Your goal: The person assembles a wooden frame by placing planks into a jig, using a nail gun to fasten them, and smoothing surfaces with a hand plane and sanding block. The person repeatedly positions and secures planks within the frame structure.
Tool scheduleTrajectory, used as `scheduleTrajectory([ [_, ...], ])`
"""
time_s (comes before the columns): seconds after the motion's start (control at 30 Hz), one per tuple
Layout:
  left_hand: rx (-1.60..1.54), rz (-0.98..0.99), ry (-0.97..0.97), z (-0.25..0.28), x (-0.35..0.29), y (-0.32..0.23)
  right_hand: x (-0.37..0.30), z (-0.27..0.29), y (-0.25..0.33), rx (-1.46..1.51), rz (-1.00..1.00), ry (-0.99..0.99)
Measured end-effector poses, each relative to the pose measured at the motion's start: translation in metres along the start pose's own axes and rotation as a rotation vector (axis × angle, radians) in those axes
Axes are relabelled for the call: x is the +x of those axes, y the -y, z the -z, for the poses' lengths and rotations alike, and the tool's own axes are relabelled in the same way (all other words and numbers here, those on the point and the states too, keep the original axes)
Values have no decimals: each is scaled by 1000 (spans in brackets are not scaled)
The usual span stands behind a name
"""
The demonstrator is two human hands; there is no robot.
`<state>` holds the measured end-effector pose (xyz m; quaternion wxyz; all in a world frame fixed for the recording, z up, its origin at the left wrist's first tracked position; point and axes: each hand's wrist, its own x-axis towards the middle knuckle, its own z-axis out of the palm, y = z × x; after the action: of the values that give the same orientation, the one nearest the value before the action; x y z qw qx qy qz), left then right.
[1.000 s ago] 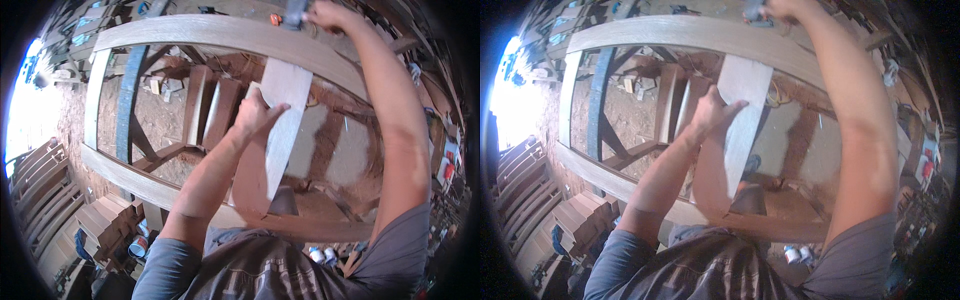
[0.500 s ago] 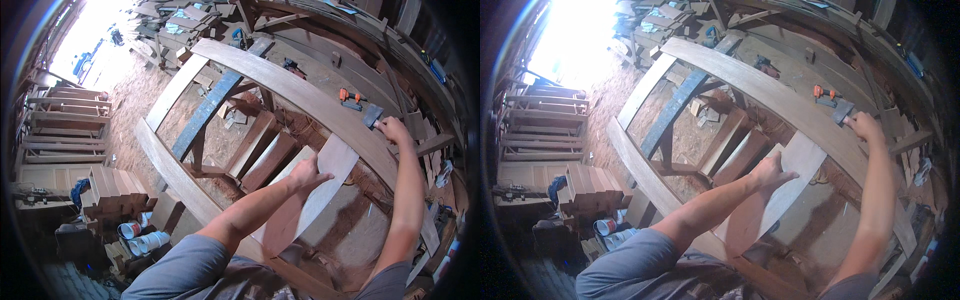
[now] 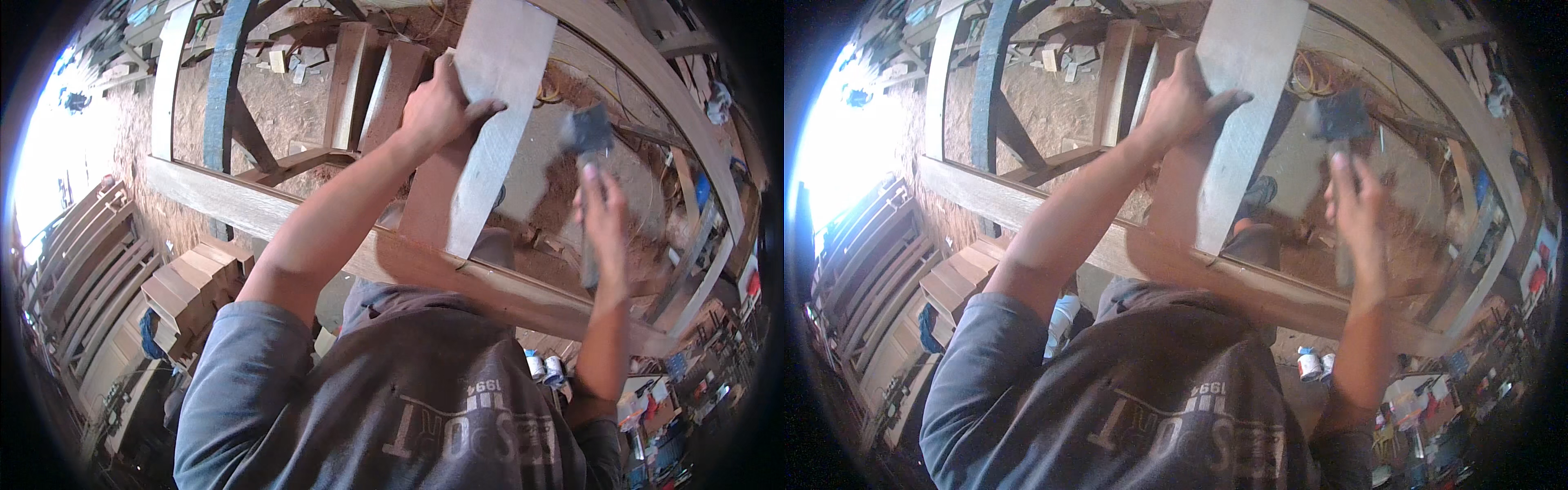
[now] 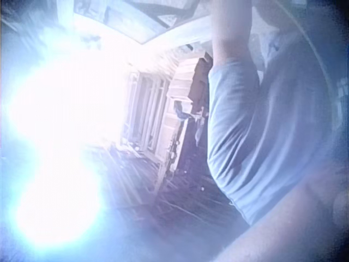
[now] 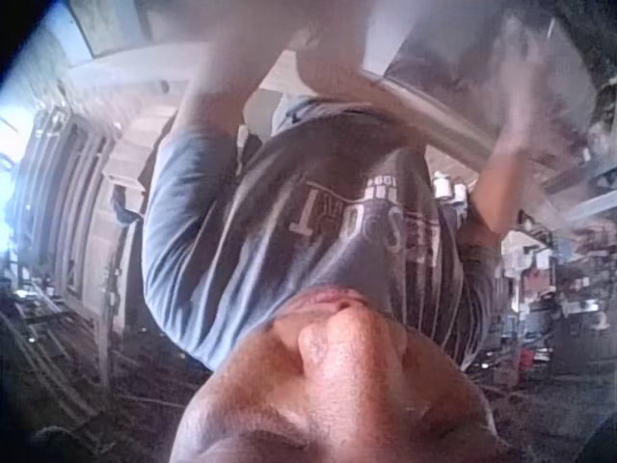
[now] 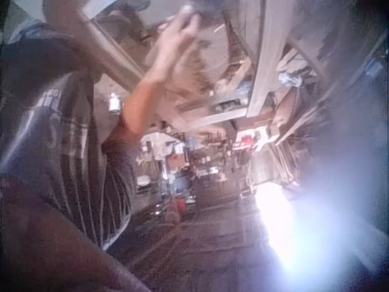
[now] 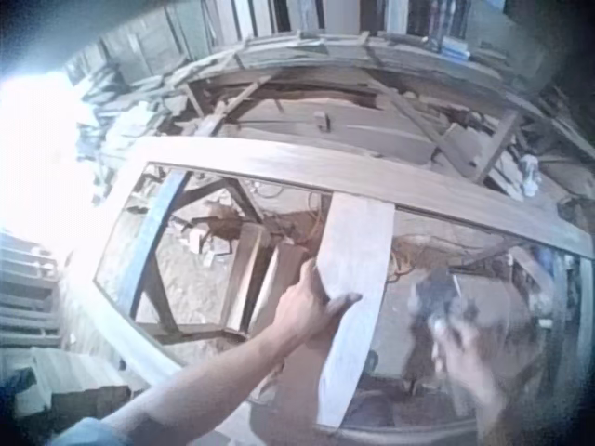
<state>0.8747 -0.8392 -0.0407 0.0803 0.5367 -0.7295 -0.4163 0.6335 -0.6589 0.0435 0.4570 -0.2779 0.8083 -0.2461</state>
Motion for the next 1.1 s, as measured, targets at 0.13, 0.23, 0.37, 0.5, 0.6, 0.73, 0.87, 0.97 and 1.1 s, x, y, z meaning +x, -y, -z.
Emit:
scheduleTrajectory([
  [0.13, -63, 147, 89, 5, -63, -3, -71, -25, -54, 118, -136, 51],
  [0.23, -80, 168, 73, -1, -90, 3, -103, -37, -89, 115, -73, 98],
  [0.37, -116, 86, -19, -6, -101, 10, -138, -49, -99, -86, -86, 36],
  [0.5, -111, 21, -78, -11, -99, 19, -157, -49, -126, -230, 177, -6],
  [0.6, -144, 49, -39, -7, -102, 16, -169, -49, -139, -239, 192, 51],
  [0.73, -143, -101, -165, -11, -107, 15, -192, -50, -164, -489, 323, 12],
  [0.87, -136, -22, -84, -7, -111, 6, -205, -55, -198, -429, 464, -21],
  [0.97, -23, -154, -198, -26, -105, 20, -220, -67, -236, -455, 466, -107],
  [1.1, 165, -76, -160, -25, -109, 9, -244, -82, -260, -472, 300, -144],
])
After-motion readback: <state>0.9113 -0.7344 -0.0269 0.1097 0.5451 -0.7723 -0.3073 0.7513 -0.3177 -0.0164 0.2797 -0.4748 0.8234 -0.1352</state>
